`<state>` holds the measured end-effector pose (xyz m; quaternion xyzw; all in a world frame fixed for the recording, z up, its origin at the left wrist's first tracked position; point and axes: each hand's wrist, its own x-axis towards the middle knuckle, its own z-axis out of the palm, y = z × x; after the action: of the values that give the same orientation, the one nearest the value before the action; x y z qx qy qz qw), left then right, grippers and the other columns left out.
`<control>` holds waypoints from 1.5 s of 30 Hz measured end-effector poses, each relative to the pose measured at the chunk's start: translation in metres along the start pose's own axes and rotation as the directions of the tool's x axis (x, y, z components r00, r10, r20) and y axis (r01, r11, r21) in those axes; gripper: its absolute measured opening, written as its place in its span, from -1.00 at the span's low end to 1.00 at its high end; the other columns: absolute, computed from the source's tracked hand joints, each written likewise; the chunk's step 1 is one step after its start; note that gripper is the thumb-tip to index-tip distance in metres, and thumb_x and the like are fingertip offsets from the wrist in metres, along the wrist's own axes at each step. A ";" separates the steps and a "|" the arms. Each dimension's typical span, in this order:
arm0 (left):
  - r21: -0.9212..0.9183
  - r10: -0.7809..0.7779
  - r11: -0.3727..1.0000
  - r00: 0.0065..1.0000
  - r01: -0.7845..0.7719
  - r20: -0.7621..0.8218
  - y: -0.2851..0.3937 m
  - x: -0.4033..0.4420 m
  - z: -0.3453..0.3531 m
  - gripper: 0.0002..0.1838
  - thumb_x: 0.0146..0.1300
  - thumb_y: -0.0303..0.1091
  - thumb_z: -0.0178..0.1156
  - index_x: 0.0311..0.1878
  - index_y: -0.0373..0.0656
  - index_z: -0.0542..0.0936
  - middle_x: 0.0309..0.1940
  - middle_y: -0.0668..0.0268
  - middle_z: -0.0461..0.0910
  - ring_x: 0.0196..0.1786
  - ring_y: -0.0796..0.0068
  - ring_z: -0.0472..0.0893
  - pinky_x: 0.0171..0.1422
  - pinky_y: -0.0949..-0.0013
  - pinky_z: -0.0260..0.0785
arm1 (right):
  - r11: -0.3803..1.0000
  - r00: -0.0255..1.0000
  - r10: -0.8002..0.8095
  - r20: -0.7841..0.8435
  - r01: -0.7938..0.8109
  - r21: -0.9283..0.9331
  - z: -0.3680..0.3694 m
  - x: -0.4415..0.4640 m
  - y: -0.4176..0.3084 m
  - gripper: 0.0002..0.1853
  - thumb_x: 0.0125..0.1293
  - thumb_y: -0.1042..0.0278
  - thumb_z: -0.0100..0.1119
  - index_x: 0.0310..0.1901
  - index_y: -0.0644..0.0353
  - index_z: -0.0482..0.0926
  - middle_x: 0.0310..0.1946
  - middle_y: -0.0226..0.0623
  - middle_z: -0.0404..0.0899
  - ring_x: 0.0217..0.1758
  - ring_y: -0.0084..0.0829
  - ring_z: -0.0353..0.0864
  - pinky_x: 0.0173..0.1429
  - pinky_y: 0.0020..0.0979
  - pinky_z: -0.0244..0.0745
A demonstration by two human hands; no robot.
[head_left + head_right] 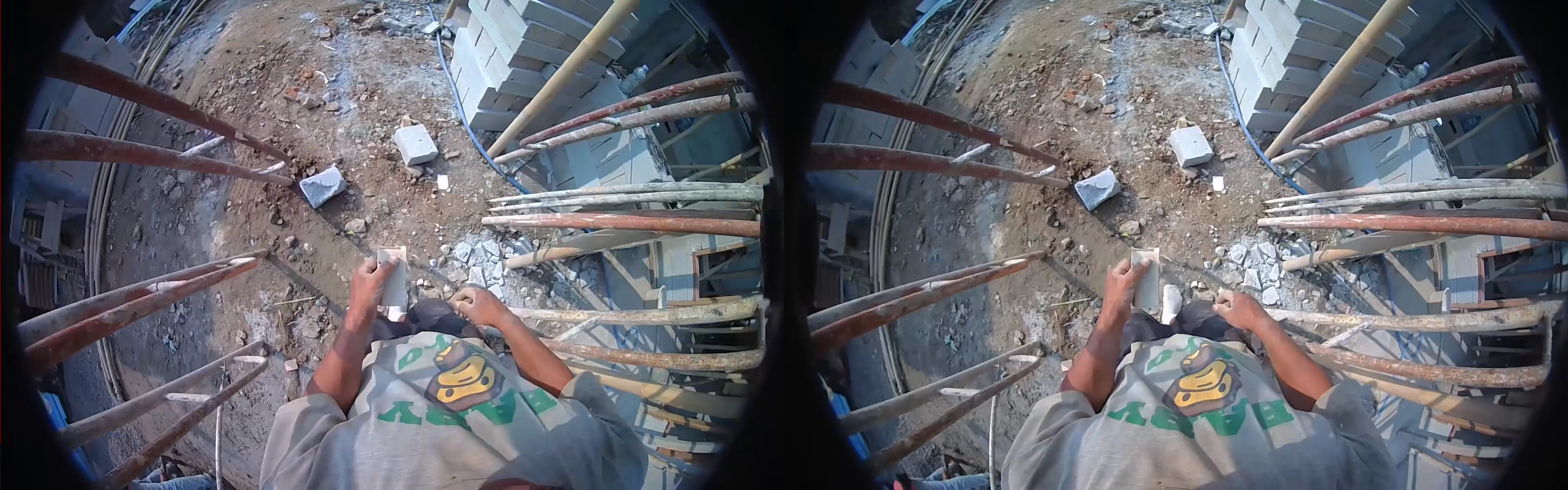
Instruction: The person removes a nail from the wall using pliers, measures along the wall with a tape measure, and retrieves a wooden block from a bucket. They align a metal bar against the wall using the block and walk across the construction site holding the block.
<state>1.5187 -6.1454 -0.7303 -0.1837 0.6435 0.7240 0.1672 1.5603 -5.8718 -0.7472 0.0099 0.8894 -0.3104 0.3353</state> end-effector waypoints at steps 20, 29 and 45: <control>-0.257 0.046 0.965 0.998 -0.056 -0.045 0.234 0.435 -0.017 -0.70 0.21 -0.23 0.26 -0.20 -0.32 0.62 -0.40 0.35 0.61 -0.43 0.61 0.56 -0.36 0.53 0.37 | 0.986 0.991 0.134 -0.016 -0.135 -0.097 -0.212 0.358 -0.039 -0.53 0.15 -0.11 0.15 -0.08 0.09 0.63 -0.11 -0.07 0.63 0.00 -0.10 0.60 0.12 -0.22 0.45; -0.224 0.189 0.950 0.972 -0.217 -0.139 0.379 0.565 -0.088 -0.69 0.26 -0.13 0.20 -0.23 -0.24 0.61 -0.45 0.46 0.57 -0.46 0.70 0.46 -0.37 0.55 0.25 | 0.851 0.835 0.491 0.249 -0.399 -0.340 -0.261 0.473 -0.003 -0.63 0.27 0.04 -0.07 -0.34 0.11 0.66 -0.36 -0.23 0.67 -0.30 -0.31 0.68 -0.25 -0.18 0.54; 0.043 0.015 0.998 0.892 -0.038 0.452 0.459 0.862 -0.112 -0.70 0.25 -0.23 0.17 -0.11 -0.30 0.57 -0.41 0.28 0.56 -0.40 0.43 0.53 -0.30 0.36 0.36 | 0.986 0.956 0.000 -0.293 -0.049 -0.161 -0.490 0.804 -0.352 -0.51 0.21 -0.15 0.06 -0.04 0.08 0.60 -0.14 -0.03 0.62 -0.04 -0.09 0.59 0.05 -0.14 0.43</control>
<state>0.5493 -6.3047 -0.7571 0.0023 0.6080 0.7324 0.3067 0.5683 -6.0349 -0.7543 0.0386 0.9519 -0.2258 0.2037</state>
